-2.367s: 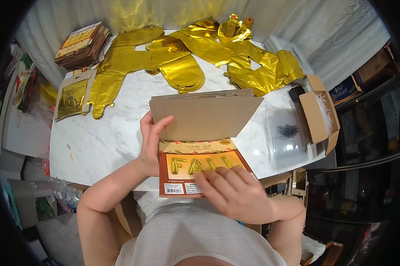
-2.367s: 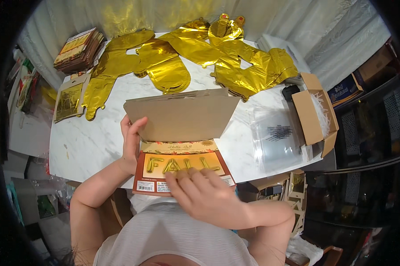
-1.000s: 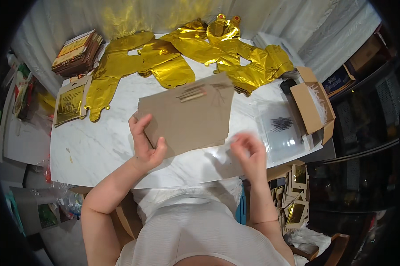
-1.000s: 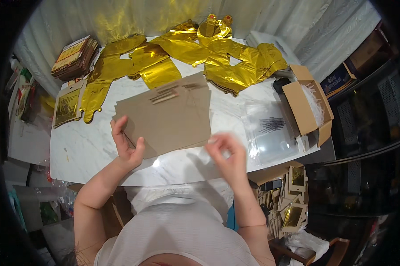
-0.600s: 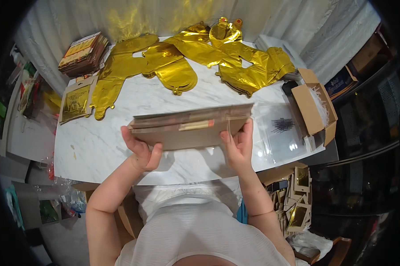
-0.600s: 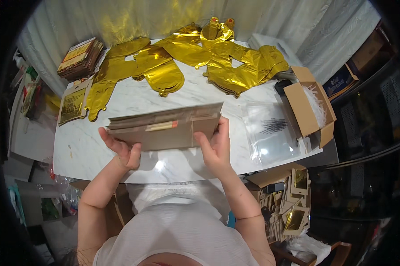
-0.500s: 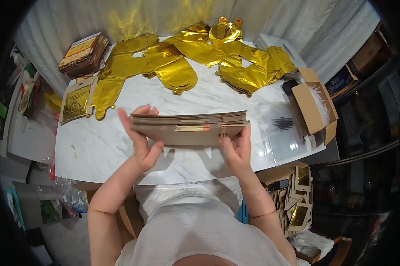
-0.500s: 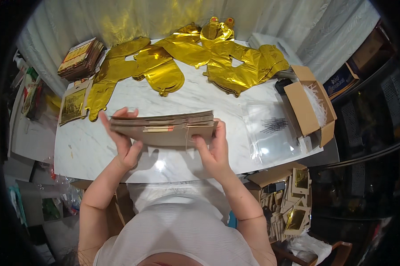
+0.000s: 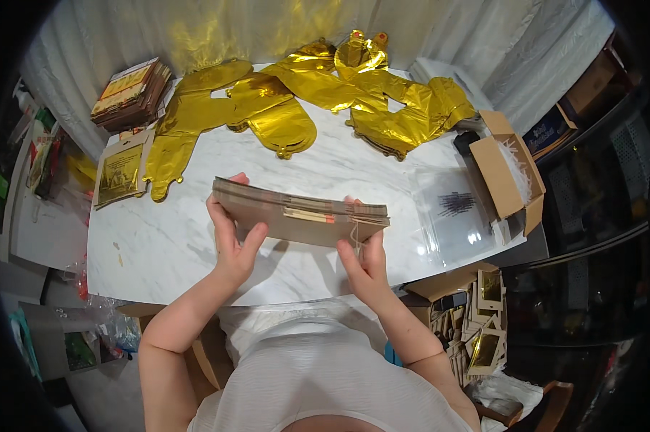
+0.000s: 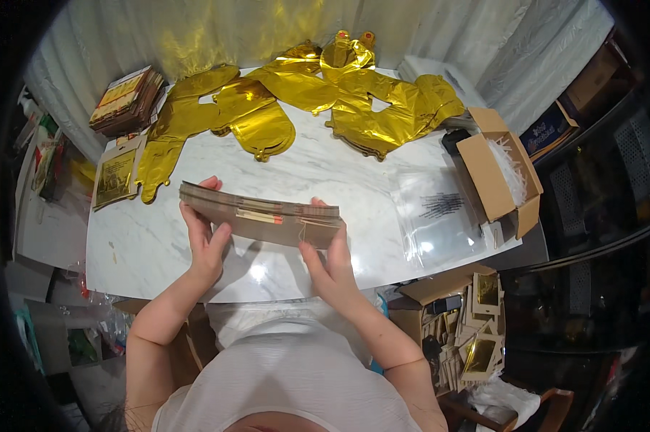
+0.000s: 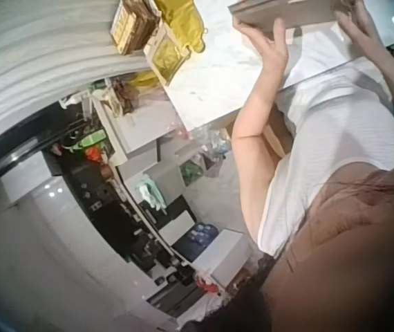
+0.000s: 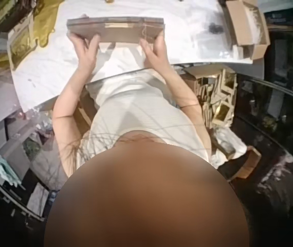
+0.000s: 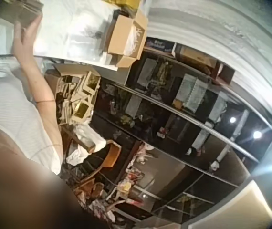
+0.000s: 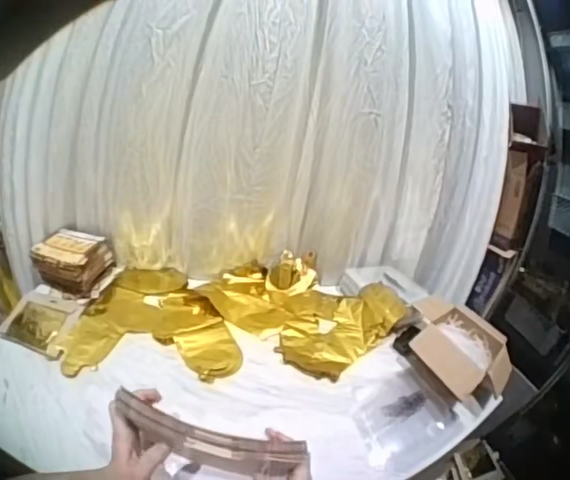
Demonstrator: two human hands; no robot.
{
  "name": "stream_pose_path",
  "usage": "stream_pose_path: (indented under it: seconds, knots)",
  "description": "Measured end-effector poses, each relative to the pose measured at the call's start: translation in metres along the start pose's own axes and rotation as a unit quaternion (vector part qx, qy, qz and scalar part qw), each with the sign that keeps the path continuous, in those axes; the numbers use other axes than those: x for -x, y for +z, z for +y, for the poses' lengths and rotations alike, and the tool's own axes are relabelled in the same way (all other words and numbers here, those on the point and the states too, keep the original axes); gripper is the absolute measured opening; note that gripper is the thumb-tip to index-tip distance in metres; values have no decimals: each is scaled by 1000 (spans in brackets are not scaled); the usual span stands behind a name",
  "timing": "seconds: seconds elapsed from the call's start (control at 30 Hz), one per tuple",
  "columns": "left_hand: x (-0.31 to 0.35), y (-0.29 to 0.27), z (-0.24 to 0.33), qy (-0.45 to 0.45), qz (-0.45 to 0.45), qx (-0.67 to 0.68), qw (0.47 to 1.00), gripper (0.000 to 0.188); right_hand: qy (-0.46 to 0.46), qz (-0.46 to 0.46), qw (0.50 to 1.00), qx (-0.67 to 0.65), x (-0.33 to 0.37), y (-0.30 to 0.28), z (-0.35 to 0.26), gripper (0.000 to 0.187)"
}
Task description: Sorting through a stack of paper signs and gold foil balloons on a marble-top table.
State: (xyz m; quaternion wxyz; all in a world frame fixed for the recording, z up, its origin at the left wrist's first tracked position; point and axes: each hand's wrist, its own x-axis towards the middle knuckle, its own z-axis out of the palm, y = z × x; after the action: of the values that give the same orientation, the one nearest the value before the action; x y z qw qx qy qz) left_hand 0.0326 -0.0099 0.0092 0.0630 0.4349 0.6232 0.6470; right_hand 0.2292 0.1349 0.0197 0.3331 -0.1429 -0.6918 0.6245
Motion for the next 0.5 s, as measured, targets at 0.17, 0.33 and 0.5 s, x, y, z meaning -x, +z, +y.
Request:
stream_pose_path:
  seconds: [0.17, 0.33, 0.5]
  knots:
    - [3, -2, -7, -46, -5, 139, 989, 76, -8, -33, 995, 91, 10, 6, 2, 53]
    - [-4, -4, -19, 31, -2, 147, 989, 83, -30, -42, 992, 113, 22, 18, -2, 54]
    - [-8, -2, -7, 78, 34, 86, 993, 95, -141, 29, 971, 191, 15, 25, -16, 96]
